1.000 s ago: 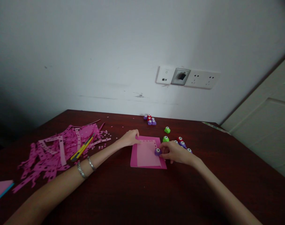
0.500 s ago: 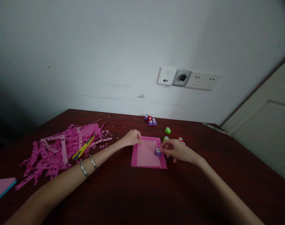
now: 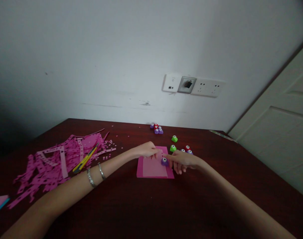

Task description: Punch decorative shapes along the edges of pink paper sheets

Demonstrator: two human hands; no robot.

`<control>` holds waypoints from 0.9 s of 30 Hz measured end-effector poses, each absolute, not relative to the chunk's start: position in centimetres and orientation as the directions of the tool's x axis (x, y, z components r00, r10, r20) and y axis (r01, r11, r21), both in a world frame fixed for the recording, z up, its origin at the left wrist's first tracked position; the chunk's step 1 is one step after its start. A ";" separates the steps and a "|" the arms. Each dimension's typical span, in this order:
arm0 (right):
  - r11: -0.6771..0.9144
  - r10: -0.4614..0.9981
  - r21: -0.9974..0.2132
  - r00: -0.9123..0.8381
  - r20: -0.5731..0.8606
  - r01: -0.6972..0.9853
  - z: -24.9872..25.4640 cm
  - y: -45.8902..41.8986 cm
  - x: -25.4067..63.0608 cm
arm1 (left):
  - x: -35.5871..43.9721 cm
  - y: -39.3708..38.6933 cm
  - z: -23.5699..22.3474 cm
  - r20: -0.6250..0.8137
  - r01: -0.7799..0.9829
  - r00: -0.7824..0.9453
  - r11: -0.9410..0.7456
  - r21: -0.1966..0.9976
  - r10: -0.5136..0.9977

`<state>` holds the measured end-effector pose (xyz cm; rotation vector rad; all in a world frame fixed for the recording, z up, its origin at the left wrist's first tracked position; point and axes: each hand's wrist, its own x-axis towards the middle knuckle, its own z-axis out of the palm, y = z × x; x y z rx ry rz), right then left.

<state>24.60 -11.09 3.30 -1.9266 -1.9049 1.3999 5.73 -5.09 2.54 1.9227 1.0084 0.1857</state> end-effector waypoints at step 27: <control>-0.308 0.705 -0.607 -0.253 -0.662 0.732 3.5 -9.8 23.6 | 8.7 -3.0 1.2 -0.656 0.714 0.658 -0.029 0.700 0.370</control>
